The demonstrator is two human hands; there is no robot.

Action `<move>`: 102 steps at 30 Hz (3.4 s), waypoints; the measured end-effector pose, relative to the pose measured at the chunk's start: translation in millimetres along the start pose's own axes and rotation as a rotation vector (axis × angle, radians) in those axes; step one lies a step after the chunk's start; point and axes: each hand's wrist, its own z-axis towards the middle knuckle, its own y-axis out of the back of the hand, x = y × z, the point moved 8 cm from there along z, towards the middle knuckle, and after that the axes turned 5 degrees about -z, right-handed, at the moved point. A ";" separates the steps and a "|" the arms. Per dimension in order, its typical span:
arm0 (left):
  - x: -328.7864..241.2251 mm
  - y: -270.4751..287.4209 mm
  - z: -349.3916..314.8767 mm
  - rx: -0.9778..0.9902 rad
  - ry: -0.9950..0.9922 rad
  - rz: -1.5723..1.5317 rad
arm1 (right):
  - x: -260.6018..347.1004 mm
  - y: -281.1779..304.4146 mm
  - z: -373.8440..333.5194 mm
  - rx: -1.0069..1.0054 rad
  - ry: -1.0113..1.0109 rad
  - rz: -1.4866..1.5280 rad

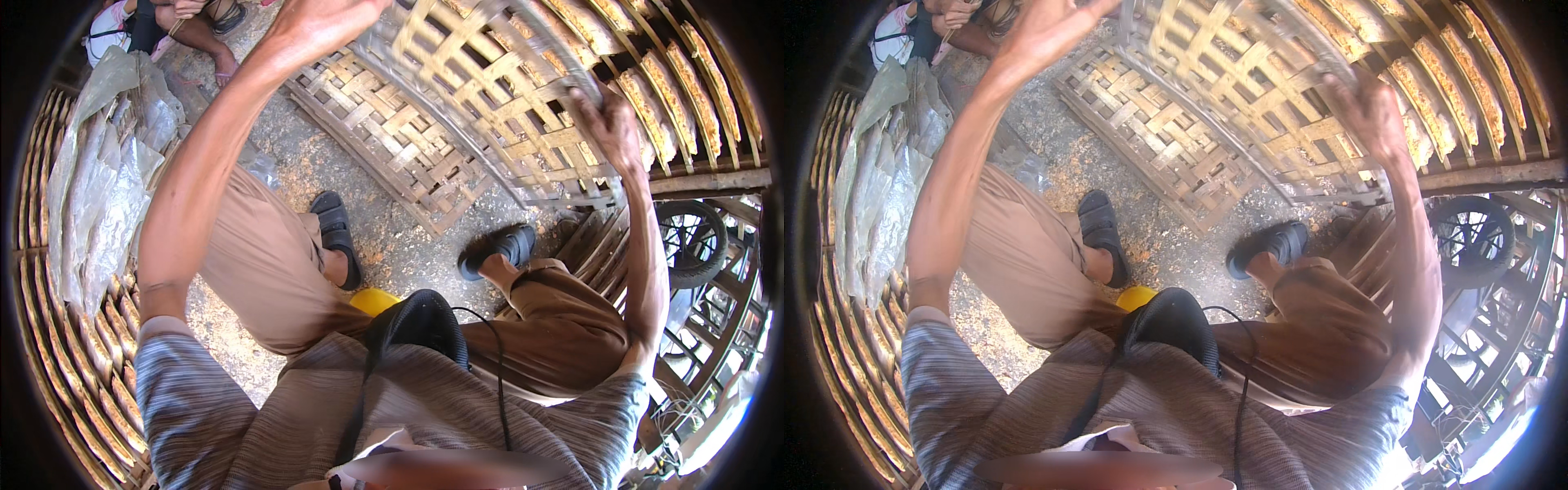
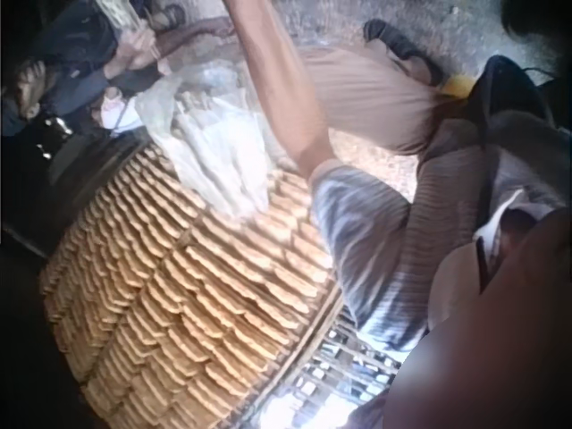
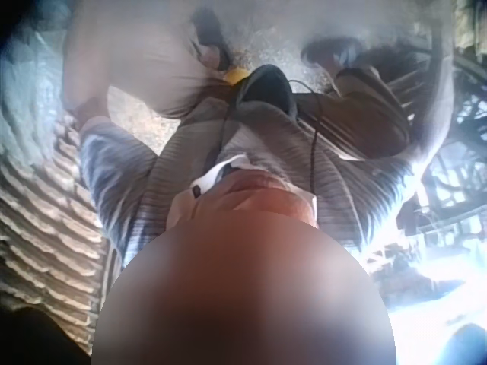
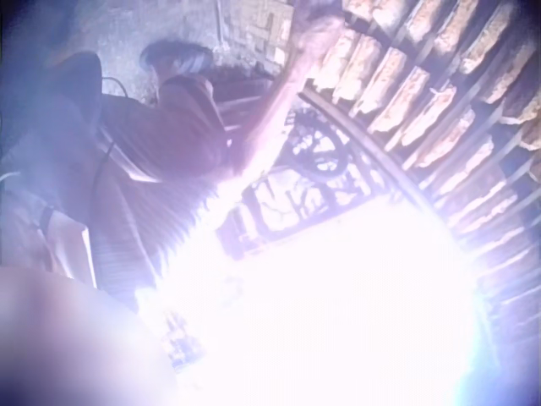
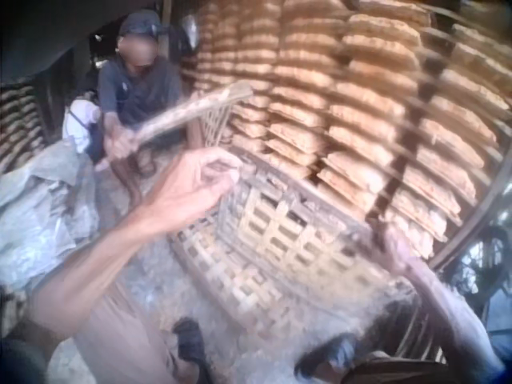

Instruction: The person assembles a rectangular bamboo tray by inserting thin bamboo strips into a pre-woven frame. They lift the tray to inspect the fit, then place it on the floor and handle a plastic sheet before picking up the tray again.

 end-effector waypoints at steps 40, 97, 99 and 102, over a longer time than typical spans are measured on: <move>-39.1 -1.1 21.1 -0.190 -0.778 0.341 | 106.7 -38.2 5.7 0.009 0.440 -0.646; 39.4 72.0 12.2 -0.131 0.008 -0.546 | 13.3 -5.2 -21.3 -0.311 -0.208 1.093; 34.8 71.2 12.7 -0.170 -0.035 -0.552 | 16.7 -7.3 -22.0 -0.282 -0.228 1.132; 26.4 74.0 16.2 -0.228 -0.158 -0.546 | 26.9 -2.5 -27.6 -0.289 -0.232 1.015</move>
